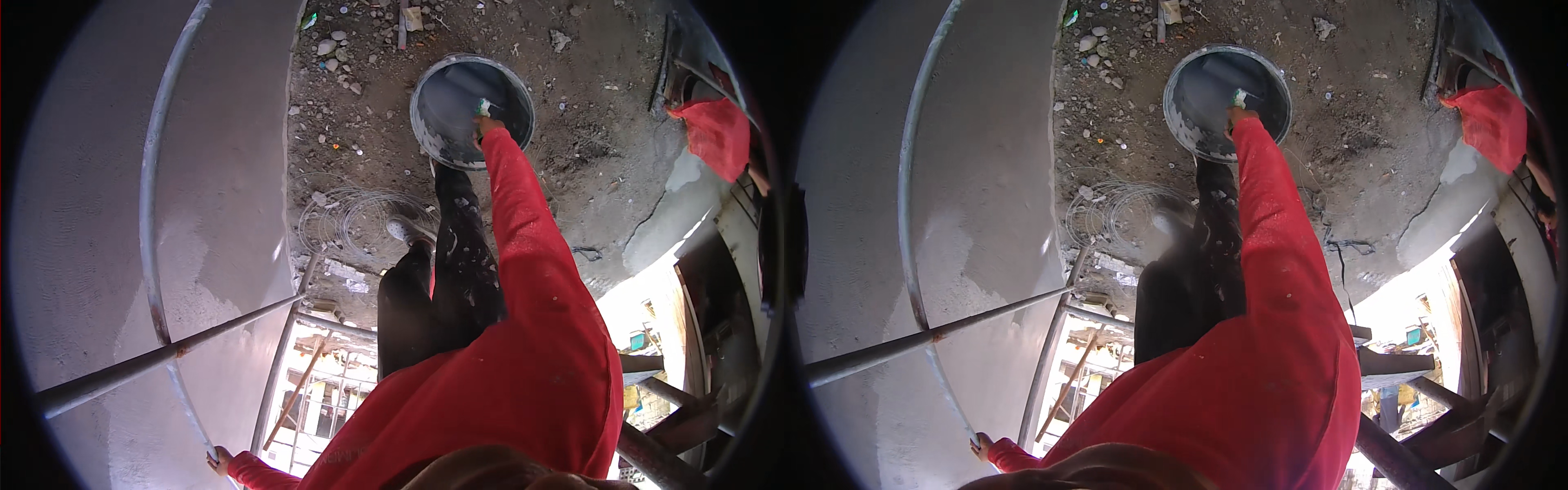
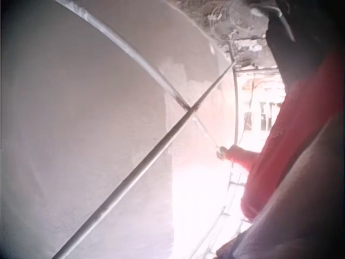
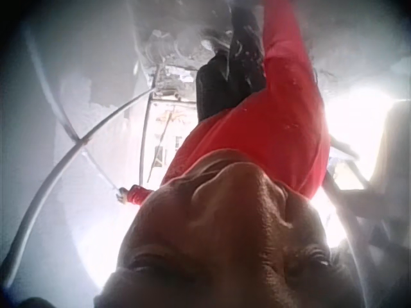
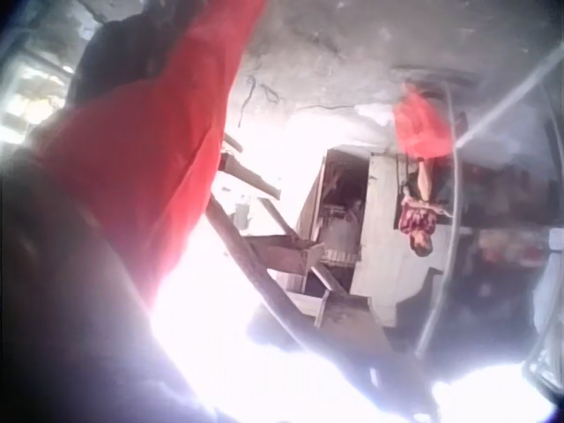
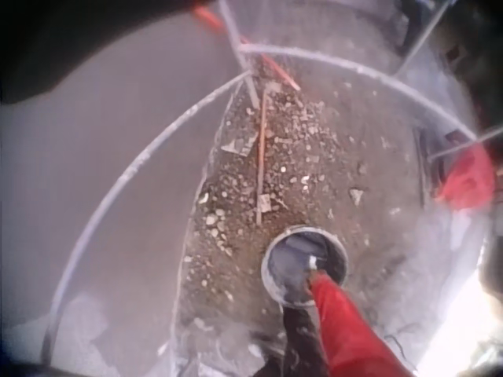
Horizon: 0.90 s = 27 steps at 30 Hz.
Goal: The person paints a large exterior wall using a paint roller attached to a long extension pole. They repeatedly dip the roller into a bucket of paint and apply it to the wall surface in vertical strokes, working from a metal scaffold platform.
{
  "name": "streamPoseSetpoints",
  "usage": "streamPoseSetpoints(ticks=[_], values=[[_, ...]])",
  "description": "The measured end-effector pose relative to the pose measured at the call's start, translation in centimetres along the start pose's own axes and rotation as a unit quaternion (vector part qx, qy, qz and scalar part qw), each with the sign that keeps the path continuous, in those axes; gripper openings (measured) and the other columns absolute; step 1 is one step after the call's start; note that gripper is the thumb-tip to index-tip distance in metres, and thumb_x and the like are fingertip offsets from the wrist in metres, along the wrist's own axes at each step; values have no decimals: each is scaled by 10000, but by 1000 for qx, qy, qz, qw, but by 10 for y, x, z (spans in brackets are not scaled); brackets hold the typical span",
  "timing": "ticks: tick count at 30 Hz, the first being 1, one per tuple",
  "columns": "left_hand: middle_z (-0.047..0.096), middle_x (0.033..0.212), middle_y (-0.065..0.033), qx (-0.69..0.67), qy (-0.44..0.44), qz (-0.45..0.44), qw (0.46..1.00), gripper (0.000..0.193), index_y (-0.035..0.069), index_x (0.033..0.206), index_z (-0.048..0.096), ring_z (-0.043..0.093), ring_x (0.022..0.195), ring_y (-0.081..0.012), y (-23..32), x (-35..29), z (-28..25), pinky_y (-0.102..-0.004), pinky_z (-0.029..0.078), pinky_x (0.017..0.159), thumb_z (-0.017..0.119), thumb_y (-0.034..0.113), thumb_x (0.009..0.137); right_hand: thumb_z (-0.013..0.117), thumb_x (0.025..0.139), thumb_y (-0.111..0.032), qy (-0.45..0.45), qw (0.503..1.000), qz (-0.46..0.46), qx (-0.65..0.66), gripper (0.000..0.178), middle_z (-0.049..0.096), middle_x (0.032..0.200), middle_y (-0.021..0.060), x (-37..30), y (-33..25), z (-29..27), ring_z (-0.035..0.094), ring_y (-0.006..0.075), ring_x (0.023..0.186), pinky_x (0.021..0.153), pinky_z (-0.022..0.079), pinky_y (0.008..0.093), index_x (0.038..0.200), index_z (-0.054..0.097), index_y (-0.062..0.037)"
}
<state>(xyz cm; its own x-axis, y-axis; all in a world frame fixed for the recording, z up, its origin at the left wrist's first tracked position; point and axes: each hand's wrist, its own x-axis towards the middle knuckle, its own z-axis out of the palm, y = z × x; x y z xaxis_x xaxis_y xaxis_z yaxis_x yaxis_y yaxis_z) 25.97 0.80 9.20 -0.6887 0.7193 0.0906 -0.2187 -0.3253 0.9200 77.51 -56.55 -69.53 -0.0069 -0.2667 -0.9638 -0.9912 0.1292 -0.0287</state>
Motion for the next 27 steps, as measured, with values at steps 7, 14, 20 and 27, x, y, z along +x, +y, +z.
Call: streamPoseSetpoints(ticks=[7,14,20,27], values=[[333,489,26,-57,-92,-78,991,188,99,679,440,411,416,-135,2,-3,9,-315,388,476,497,-28,805,683,815,-197,-9,1000,0,-19,224,532,579,117,30,6,5,516,235,442,396,411,382,737,565,-24],[277,450,62,-63,-67,-97,991,290,139,612,343,352,362,-101,4,-3,15,-276,353,441,458,-29,818,655,833,-239,-12,998,-46,-42,248,536,574,93,28,25,0,512,222,454,421,414,381,715,577,-35],[250,436,82,-68,-74,-73,992,330,160,603,321,310,332,-83,7,7,-7,-259,330,417,441,-22,850,661,832,-243,-13,999,15,-33,227,547,599,85,9,11,1,504,213,460,423,409,369,725,578,-61],[236,429,78,-62,-70,-59,994,349,165,581,314,314,335,-80,2,7,-2,-254,333,420,420,30,884,647,843,-265,-42,998,36,-27,215,518,587,48,43,3,-1,482,181,446,410,402,332,772,537,-95]])
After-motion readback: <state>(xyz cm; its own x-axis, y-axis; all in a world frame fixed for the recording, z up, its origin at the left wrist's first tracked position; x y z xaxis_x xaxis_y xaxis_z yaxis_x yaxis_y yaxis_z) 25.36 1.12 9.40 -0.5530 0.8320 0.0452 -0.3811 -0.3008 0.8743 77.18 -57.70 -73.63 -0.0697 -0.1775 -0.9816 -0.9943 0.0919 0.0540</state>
